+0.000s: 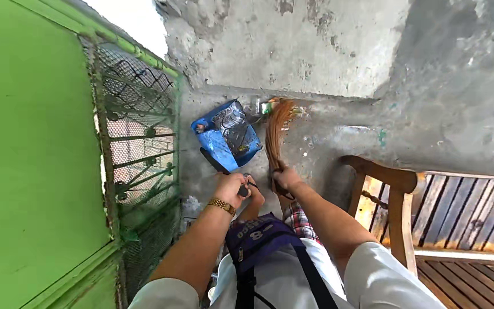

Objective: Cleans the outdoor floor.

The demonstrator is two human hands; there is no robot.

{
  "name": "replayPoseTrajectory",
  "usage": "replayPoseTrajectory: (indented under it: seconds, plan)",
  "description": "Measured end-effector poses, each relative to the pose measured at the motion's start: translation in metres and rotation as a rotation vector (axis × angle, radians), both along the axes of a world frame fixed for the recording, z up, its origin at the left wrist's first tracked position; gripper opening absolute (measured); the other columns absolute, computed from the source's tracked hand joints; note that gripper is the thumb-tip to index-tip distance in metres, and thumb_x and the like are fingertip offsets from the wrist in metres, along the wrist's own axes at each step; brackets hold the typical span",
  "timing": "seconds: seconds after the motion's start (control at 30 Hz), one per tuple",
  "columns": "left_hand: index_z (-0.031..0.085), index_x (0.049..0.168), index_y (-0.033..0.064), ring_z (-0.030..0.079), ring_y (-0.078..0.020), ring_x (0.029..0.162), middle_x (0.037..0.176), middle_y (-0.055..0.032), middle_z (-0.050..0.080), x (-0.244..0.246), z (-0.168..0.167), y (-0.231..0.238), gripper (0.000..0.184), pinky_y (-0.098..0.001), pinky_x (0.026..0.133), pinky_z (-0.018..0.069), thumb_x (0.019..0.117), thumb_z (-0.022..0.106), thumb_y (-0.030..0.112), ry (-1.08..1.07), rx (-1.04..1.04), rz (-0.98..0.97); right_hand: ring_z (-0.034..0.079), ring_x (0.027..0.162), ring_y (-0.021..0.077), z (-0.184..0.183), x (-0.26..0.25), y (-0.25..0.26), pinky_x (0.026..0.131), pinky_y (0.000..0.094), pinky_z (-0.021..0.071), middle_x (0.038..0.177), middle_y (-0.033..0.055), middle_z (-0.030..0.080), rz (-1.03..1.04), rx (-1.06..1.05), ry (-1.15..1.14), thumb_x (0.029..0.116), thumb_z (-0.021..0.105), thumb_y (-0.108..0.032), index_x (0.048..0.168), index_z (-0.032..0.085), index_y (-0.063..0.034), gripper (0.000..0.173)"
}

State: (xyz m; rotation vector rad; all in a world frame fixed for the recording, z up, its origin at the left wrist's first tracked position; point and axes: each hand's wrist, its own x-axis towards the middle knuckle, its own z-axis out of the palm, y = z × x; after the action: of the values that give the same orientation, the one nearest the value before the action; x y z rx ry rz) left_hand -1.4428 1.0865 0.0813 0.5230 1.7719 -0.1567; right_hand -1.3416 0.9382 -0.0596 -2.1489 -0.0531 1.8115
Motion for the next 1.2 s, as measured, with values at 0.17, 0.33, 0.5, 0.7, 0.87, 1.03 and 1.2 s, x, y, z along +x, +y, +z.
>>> replayPoseTrajectory:
  seconds: [0.17, 0.33, 0.5, 0.7, 0.87, 1.03, 1.2]
  plan:
    - [0.027, 0.143, 0.0091, 0.052, -0.0164, 0.05, 0.076, -0.009, 0.049, 0.006, -0.006, -0.009, 0.063, -0.0296, 0.043, 0.0473, 0.0883, 0.056, -0.004, 0.015, 0.004, -0.011, 0.06, 0.128, 0.0413, 0.037, -0.011, -0.027, 0.105, 0.0646, 0.0463, 0.14, 0.0219, 0.061, 0.522, -0.019, 0.055, 0.0988, 0.06, -0.037, 0.165, 0.024, -0.0282, 0.076]
    - [0.034, 0.133, 0.0101, 0.048, -0.0139, 0.048, 0.075, -0.0066, 0.047, -0.024, -0.011, -0.001, 0.05, -0.0277, 0.042, 0.0449, 0.0889, 0.052, -0.004, 0.01, 0.005, 0.002, 0.066, 0.115, 0.0442, 0.103, 0.016, -0.1, 0.094, 0.0717, 0.0488, 0.128, 0.0175, 0.069, 0.658, -0.074, -0.033, 0.1025, 0.055, -0.042, 0.158, 0.031, -0.0507, 0.061]
    - [0.041, 0.123, 0.0089, 0.047, -0.0133, 0.046, 0.072, -0.0058, 0.046, -0.053, -0.016, 0.004, 0.039, -0.0276, 0.041, 0.0448, 0.0887, 0.051, -0.007, 0.016, 0.011, -0.029, 0.066, 0.117, 0.0378, 0.126, 0.039, -0.198, 0.1, 0.065, 0.0498, 0.131, 0.0179, 0.067, 0.233, -0.163, -0.131, 0.0951, 0.069, -0.04, 0.161, 0.034, -0.0349, 0.075]
    - [0.031, 0.136, 0.0114, 0.049, -0.0153, 0.049, 0.076, -0.0077, 0.047, -0.028, -0.02, -0.015, 0.053, -0.0288, 0.042, 0.0451, 0.09, 0.052, -0.004, 0.037, 0.003, 0.005, 0.066, 0.117, 0.0379, 0.027, 0.036, -0.162, 0.097, 0.0606, 0.0518, 0.132, 0.0211, 0.065, 0.009, -0.242, -0.171, 0.0934, 0.068, -0.033, 0.164, 0.028, -0.0262, 0.081]
    - [0.025, 0.146, 0.0132, 0.051, -0.0161, 0.052, 0.082, -0.0086, 0.047, -0.016, -0.022, -0.025, 0.062, -0.0296, 0.044, 0.0478, 0.0924, 0.054, 0.0, 0.06, -0.006, -0.004, 0.057, 0.131, 0.0444, -0.019, -0.018, -0.087, 0.107, 0.0672, 0.0429, 0.141, 0.0246, 0.06, 0.601, -0.048, 0.076, 0.1045, 0.051, -0.042, 0.164, 0.029, -0.0237, 0.066]
    - [0.034, 0.136, 0.0115, 0.049, -0.0152, 0.048, 0.075, -0.0079, 0.047, -0.037, -0.022, -0.011, 0.052, -0.0283, 0.041, 0.0454, 0.0902, 0.055, -0.001, 0.029, 0.007, 0.041, 0.063, 0.119, 0.0463, 0.034, -0.01, -0.089, 0.094, 0.0711, 0.0486, 0.136, 0.0215, 0.063, 0.823, -0.005, -0.051, 0.0982, 0.059, -0.035, 0.161, 0.025, -0.0477, 0.073]
    - [0.047, 0.111, 0.01, 0.047, -0.0116, 0.045, 0.069, -0.0048, 0.048, -0.076, -0.008, 0.025, 0.02, -0.0239, 0.039, 0.0445, 0.0935, 0.053, 0.002, -0.047, -0.004, 0.137, 0.068, 0.111, 0.0415, 0.095, 0.035, -0.172, 0.092, 0.0681, 0.0518, 0.127, 0.0169, 0.069, 0.599, -0.125, -0.24, 0.0947, 0.066, -0.043, 0.16, 0.03, -0.0479, 0.074]
